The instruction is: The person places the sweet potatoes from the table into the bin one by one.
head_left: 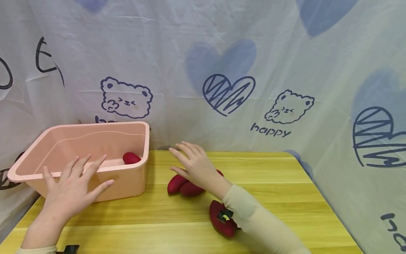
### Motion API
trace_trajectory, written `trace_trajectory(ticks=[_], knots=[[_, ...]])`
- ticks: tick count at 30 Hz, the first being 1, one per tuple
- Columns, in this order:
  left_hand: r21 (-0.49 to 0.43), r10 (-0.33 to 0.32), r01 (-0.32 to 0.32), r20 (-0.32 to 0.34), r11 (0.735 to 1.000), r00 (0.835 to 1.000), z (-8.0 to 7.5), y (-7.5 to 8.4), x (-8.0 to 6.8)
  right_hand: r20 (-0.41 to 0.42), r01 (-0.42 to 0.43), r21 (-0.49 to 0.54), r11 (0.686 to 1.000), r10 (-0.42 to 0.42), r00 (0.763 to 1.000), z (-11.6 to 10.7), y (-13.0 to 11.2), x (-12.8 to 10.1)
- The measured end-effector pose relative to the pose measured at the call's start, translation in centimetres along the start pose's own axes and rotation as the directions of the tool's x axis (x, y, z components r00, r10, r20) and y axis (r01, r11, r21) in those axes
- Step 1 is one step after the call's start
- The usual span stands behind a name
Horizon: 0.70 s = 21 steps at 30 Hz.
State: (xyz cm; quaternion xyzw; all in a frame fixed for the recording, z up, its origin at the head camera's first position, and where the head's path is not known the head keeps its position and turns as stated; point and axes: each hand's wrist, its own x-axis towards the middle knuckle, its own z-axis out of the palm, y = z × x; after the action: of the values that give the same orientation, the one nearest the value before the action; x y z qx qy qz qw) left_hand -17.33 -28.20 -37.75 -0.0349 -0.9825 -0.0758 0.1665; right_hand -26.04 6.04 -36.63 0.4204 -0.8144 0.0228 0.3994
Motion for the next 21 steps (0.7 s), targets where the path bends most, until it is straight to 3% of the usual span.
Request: trace_trajectory(ticks=[5,10,21], knots=[[-0.002,0.009,-0.009,-0.003,1.000,1.000,0.0,-0.1,0.0,-0.005,-0.010,0.053,0.999,0.010,1.000,-0.4,0.7,-1.4],[0.000,0.014,-0.014,-0.007,1.000,1.000,0.0,-0.1,0.0,0.048,-0.062,0.098,0.993,0.057,0.997,-1.0,1.3,-2.8],[0.006,0.008,-0.008,0.003,1.000,1.000,0.1,-0.2,0.1,0.085,-0.118,0.129,0.985,0.107,0.991,-2.2,2.4,-5.8]])
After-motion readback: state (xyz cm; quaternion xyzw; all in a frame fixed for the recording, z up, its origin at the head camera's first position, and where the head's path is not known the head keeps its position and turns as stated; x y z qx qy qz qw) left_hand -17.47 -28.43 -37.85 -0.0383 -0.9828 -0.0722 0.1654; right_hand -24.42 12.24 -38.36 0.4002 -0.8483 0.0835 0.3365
